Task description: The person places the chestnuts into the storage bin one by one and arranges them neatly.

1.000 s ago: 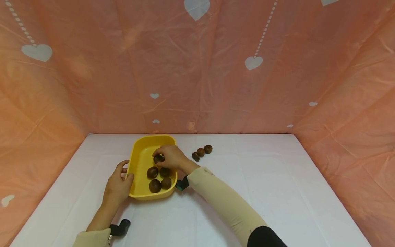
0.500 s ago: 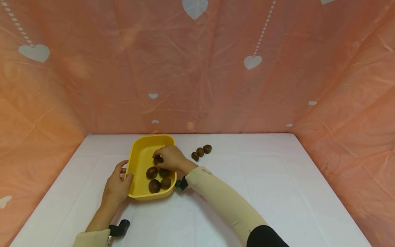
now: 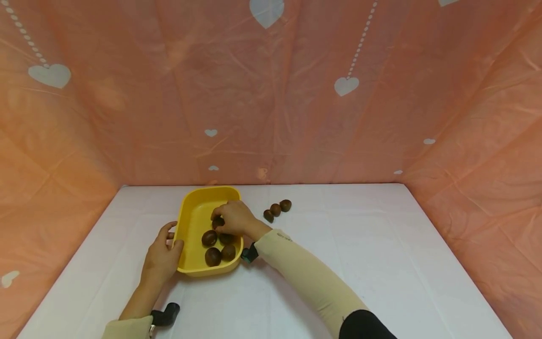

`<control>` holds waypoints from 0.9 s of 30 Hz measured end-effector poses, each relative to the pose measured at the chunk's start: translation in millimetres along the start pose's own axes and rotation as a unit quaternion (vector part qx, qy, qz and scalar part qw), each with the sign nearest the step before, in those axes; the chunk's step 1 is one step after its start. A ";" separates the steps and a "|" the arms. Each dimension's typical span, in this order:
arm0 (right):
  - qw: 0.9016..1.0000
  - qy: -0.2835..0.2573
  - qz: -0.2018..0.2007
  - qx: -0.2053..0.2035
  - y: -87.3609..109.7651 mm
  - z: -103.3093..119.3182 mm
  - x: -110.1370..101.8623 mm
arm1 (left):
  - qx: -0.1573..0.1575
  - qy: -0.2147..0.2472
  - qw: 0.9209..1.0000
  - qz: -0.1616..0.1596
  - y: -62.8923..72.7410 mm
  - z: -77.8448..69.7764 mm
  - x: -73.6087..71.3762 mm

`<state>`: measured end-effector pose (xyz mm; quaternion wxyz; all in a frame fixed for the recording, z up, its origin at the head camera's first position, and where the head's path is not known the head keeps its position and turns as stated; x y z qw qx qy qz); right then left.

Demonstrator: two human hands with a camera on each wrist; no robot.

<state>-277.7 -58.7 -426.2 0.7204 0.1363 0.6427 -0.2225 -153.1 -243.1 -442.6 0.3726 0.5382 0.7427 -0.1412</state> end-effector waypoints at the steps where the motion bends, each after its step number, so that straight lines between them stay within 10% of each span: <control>1: 1.000 0.001 0.000 0.000 -0.1 0.2 0.0 | 0.000 0.000 1.000 0.000 0.1 0.0 -0.1; 14: 0.999 -0.027 -0.004 -0.017 2.7 -1.1 -1.9 | 0.001 0.006 1.000 0.001 -0.8 0.6 0.8; 27: 0.982 -0.180 -0.043 -0.033 14.3 -7.7 -24.0 | 0.004 0.011 1.000 -0.007 -1.4 -1.0 -0.1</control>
Point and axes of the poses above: each hand's wrist, its own y-axis away from the middle knuckle, its own x-axis out of the palm, z = x × y, the point moved 1 cm from there along -y, towards the middle knuckle, and after that the axes turned 12 degrees about -x, right-handed, at the moved point
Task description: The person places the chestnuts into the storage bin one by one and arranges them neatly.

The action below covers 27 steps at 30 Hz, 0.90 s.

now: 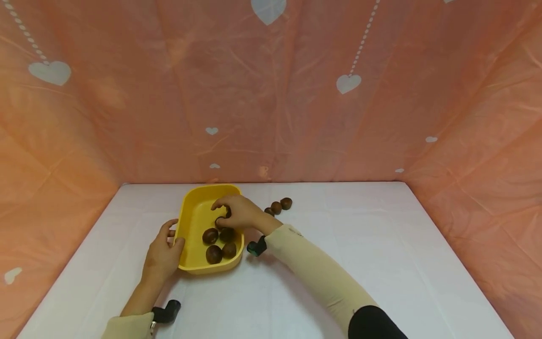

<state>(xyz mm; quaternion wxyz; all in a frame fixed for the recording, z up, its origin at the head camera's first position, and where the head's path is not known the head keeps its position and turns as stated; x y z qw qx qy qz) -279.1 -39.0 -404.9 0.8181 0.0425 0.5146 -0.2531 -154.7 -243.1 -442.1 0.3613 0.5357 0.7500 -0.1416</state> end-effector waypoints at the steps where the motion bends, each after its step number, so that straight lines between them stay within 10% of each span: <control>1: 1.000 0.000 -0.004 -0.004 1.0 0.2 -2.7 | 0.000 0.000 1.000 0.001 0.0 -0.2 -0.2; 27: 0.999 0.004 -0.035 0.039 42.9 -12.4 -43.8 | -0.002 -0.007 1.000 0.009 -1.6 1.2 -0.5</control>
Point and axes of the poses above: each hand's wrist, its own y-axis away from the middle knuckle, its own x-axis out of the palm, z = x × y, the point moved 1 cm from there along -y, towards the middle knuckle, and after that the axes turned 12 degrees about -x, right-handed, at the moved point
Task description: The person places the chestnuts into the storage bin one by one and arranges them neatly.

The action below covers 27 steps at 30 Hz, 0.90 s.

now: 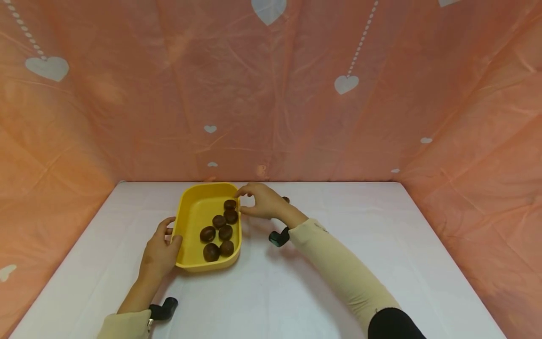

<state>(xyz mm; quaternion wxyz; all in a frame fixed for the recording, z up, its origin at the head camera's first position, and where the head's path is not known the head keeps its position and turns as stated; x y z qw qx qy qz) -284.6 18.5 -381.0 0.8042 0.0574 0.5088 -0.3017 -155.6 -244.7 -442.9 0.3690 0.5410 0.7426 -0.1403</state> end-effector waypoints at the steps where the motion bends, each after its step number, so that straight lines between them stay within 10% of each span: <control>1: 1.000 0.005 0.000 0.002 2.2 -2.2 -0.2 | 0.000 0.000 1.000 -0.001 -0.1 -0.2 0.4; 27: 0.996 0.034 0.012 0.078 39.5 -46.5 11.9 | -0.008 0.005 1.000 0.004 -0.3 -1.4 5.4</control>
Point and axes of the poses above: each hand's wrist, its own y-axis away from the middle knuckle, its own x-axis out of the palm, z = x × y, the point moved 1 cm from there along -y, towards the middle knuckle, and after that the axes turned 12 degrees about -x, right-handed, at the moved point
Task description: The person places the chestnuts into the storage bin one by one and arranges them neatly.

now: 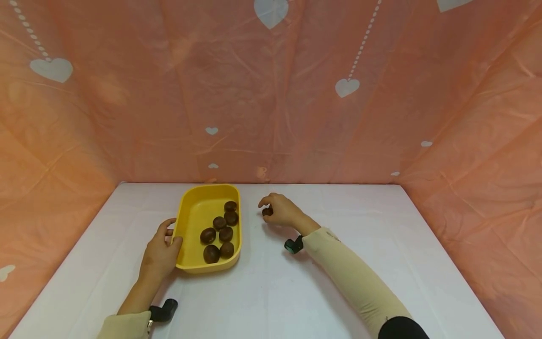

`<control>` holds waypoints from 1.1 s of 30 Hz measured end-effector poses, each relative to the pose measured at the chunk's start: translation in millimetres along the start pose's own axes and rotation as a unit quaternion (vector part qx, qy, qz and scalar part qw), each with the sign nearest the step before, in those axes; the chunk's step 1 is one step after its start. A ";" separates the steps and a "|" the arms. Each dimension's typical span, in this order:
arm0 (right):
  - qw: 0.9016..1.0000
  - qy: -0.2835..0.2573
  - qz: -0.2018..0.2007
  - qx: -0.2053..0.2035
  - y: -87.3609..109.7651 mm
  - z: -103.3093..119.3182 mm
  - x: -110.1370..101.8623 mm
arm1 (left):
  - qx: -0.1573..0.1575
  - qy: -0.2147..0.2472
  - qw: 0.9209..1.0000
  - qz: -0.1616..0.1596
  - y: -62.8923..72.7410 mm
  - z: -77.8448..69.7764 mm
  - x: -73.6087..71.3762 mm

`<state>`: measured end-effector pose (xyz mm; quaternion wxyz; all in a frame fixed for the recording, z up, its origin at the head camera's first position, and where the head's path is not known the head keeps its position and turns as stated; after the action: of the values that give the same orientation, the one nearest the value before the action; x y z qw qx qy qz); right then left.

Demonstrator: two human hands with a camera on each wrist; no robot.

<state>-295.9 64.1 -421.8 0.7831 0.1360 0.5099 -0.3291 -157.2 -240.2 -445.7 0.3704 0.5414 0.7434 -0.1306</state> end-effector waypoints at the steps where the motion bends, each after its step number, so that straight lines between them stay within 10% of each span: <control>1: 1.000 0.002 -0.002 -0.003 -0.2 -0.8 0.9 | 0.001 0.000 1.000 -0.001 0.1 -0.1 -0.1; 33: 0.995 0.091 0.028 -0.015 -2.5 -1.1 12.1 | 0.008 -0.003 1.000 -0.006 0.3 -0.3 -0.5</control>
<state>-295.1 58.2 -432.7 0.7444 0.1682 0.5796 -0.2857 -157.0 -240.2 -445.1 0.3673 0.5398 0.7444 -0.1402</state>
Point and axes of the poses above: each hand's wrist, its own y-axis away from the middle knuckle, its own x-axis out of the palm, z = x × y, the point moved 1 cm from there along -y, towards the middle knuckle, and after that the axes turned 12 degrees about -x, right-handed, at the moved point
